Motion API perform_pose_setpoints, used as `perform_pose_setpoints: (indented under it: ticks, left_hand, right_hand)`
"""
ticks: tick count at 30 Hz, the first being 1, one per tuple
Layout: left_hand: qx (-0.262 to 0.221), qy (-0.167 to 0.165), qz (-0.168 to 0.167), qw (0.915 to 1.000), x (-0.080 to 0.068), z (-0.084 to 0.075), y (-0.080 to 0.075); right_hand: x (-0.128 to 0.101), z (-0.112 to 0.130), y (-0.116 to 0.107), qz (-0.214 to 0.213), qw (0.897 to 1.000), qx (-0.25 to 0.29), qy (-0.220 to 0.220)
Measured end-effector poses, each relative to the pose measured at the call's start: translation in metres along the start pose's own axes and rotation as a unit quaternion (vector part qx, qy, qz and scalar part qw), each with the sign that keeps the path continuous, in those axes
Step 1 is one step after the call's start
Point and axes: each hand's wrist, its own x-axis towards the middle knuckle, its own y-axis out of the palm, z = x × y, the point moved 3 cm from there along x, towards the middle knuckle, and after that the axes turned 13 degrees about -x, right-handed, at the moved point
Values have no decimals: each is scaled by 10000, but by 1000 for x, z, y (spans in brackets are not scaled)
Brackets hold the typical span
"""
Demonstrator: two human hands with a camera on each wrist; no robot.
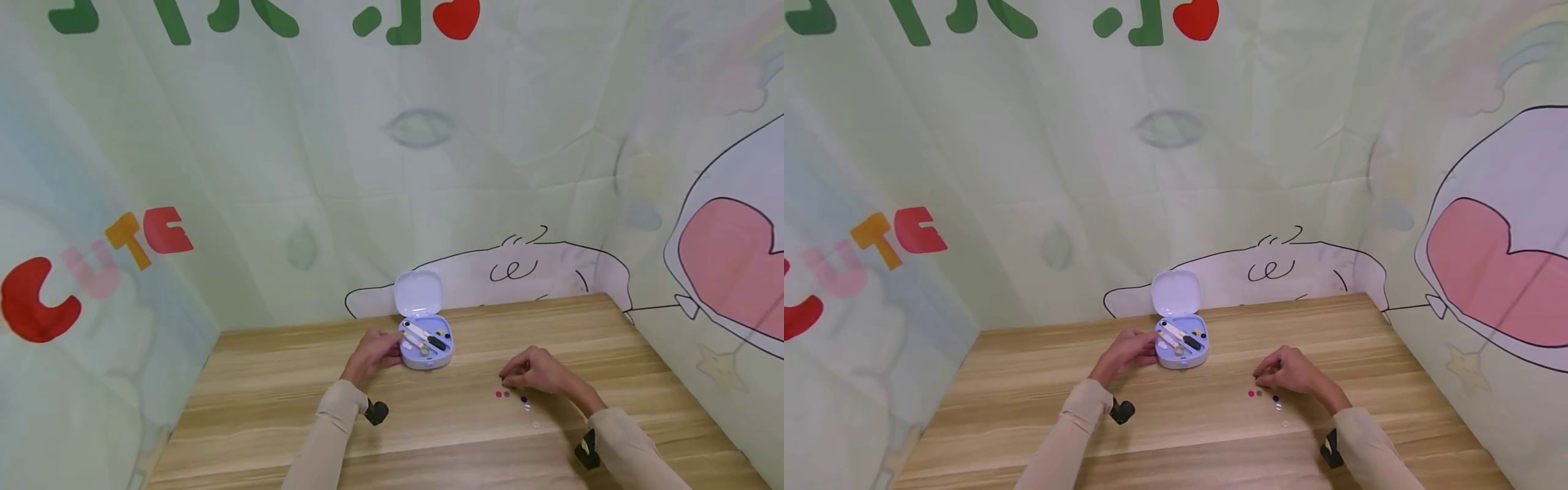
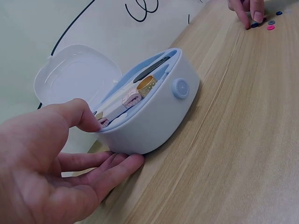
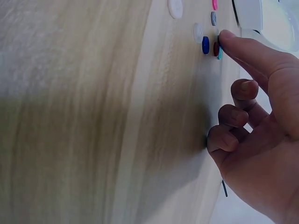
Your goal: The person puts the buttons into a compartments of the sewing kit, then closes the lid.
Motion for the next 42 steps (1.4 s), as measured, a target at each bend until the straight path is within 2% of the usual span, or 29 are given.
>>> perform_pose_setpoints:
  ticks: [13,38,42]
  left_hand:
    - [-33,76,97,9999,-2,-3,1]
    - [56,3,19,10000,0,-1,1]
    - [97,-2,17,10000,1,-1,0]
  right_hand:
    - [1,1,0,-127,9998,-148,67]
    - [9,12,-4,-69,9997,-204,101]
    - [13,16,-7,-193,9995,-240,-54]
